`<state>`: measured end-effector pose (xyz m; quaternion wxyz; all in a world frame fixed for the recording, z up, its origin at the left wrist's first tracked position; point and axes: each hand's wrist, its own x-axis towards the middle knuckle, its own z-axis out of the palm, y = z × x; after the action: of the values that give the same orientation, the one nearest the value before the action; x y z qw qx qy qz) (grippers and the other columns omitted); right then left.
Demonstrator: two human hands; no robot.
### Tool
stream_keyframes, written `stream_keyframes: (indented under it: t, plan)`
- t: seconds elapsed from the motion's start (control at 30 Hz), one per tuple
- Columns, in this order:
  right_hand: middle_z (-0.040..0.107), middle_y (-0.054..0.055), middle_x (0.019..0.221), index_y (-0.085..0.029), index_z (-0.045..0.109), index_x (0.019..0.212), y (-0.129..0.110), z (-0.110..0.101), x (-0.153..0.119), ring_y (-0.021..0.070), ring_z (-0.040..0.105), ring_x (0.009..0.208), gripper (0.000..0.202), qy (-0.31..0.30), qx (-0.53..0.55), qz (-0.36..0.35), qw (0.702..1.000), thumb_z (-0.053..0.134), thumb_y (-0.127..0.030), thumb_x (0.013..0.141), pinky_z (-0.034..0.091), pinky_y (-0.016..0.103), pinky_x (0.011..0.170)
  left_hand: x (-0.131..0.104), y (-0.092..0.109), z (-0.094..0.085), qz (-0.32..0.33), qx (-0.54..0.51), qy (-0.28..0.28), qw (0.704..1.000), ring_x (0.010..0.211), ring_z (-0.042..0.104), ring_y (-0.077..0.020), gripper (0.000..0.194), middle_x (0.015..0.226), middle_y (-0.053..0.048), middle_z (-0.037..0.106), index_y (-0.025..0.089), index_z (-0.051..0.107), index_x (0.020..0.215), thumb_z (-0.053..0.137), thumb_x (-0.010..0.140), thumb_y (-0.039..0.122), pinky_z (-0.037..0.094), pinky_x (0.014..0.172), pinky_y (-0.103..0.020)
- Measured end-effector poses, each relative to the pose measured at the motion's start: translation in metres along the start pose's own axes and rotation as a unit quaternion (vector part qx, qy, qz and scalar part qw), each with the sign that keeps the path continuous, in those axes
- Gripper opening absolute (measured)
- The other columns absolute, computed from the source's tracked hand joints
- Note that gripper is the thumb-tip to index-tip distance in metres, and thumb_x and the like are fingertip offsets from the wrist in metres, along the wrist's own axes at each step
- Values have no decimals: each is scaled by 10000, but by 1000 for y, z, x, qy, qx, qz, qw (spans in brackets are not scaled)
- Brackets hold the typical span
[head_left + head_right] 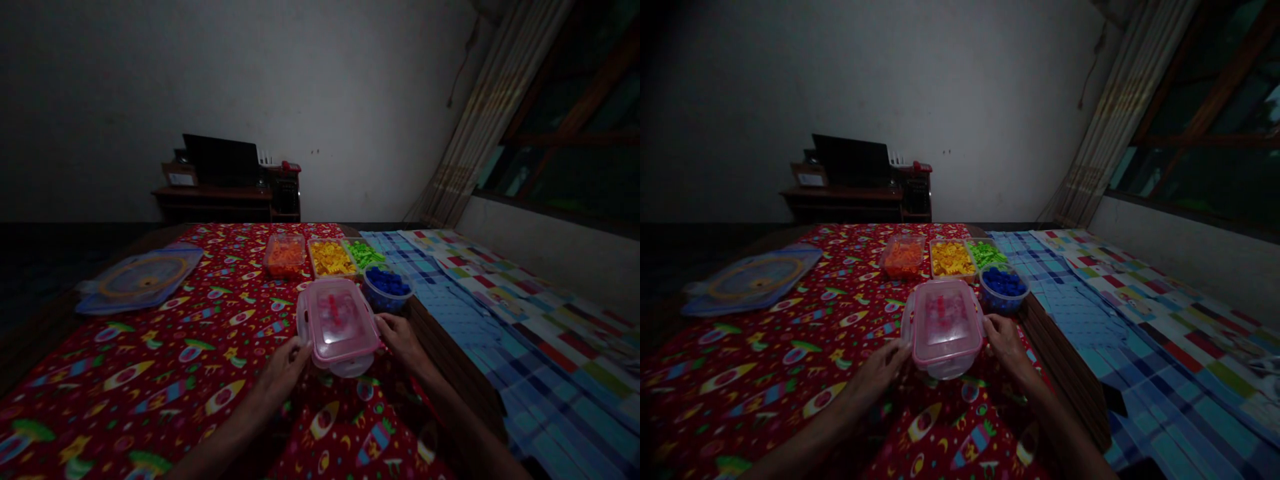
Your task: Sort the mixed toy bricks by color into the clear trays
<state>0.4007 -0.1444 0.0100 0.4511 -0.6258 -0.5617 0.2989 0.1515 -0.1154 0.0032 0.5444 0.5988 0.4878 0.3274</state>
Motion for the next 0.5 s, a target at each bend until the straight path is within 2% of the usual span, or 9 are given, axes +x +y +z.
stream_keyframes:
  t: [0.07,0.17,0.3,0.4,0.5]
  plan:
    - [694,67,777,-104,718,839,5,3,0,187,594,714,485,-14,-27,12,999,464,-518,844,452,266,630,5,-5,-2,17,48,10,999,552,496,-178,501,555,16,499,228,482,577,520,642,723,406,529,-298]
    - [710,82,890,-121,715,910,5,6,-5,214,617,819,477,-4,-31,13,999,452,-516,860,467,285,700,8,-9,-2,3,57,-16,998,505,461,-170,514,518,28,460,230,471,580,485,661,738,371,491,-294]
    - [704,104,935,-108,695,930,6,7,-8,236,625,880,472,-14,-14,17,1000,433,-497,879,472,319,765,7,-13,3,-50,-7,-69,996,450,458,-154,580,502,40,463,230,463,611,482,617,810,381,453,-289]
    - [701,101,933,-111,681,934,12,8,-7,231,627,873,457,-21,5,22,1000,431,-489,876,477,322,762,8,-21,8,-79,-67,-83,991,458,469,-128,633,543,42,482,214,477,638,537,545,837,428,473,-279]
    - [701,99,907,-120,674,899,18,9,-5,225,627,845,442,-23,2,19,1000,425,-483,873,482,322,749,11,-34,8,-81,-61,-91,991,459,499,-132,634,562,32,506,210,486,674,513,582,836,461,486,-287]
